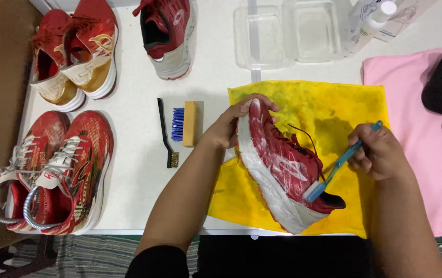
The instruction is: Cleaning a red sneaker with a toothbrush and cleaning solution on a workbench
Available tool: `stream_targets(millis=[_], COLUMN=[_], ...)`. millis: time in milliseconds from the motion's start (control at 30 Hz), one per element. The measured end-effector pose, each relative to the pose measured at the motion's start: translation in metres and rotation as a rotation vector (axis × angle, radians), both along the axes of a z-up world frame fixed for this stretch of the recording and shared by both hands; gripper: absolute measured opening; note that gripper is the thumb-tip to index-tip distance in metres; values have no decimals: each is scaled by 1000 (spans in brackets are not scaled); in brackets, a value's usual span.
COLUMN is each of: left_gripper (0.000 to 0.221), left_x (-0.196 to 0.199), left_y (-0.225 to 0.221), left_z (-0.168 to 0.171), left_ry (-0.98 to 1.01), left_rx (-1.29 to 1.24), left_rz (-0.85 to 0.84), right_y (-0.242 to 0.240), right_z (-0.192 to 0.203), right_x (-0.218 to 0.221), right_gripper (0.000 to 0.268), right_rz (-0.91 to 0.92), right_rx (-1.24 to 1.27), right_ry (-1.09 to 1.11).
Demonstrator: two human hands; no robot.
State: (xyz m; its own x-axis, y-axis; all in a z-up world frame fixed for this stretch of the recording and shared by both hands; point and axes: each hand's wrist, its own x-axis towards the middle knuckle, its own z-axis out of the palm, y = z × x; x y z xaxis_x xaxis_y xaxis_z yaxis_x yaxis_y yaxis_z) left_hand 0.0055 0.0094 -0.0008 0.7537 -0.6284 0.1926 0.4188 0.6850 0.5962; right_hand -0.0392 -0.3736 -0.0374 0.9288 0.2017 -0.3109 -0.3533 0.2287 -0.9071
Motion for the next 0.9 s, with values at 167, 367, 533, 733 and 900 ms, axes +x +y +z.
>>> stream_targets(millis=[167, 367, 533, 733, 900], left_gripper=[49, 49, 49, 51, 47], left_x=[0, 0, 0, -1, 0], left_y=[0, -1, -1, -3, -1], left_z=[-3, -4, -3, -4, 0], left_ry=[28, 16, 23, 44, -19], left_rx=[4, 14, 29, 23, 59], left_rz=[5, 19, 15, 21, 13], right_y=[14, 22, 22, 19, 40], right_z=[14, 11, 17, 26, 50], right_x=[9, 12, 6, 5, 2], right_gripper=[47, 47, 42, 44, 42], right_rz=[-137, -149, 43, 5, -272], right_rx=[-159, -104, -34, -34, -263], right_ry=[74, 52, 27, -17, 127])
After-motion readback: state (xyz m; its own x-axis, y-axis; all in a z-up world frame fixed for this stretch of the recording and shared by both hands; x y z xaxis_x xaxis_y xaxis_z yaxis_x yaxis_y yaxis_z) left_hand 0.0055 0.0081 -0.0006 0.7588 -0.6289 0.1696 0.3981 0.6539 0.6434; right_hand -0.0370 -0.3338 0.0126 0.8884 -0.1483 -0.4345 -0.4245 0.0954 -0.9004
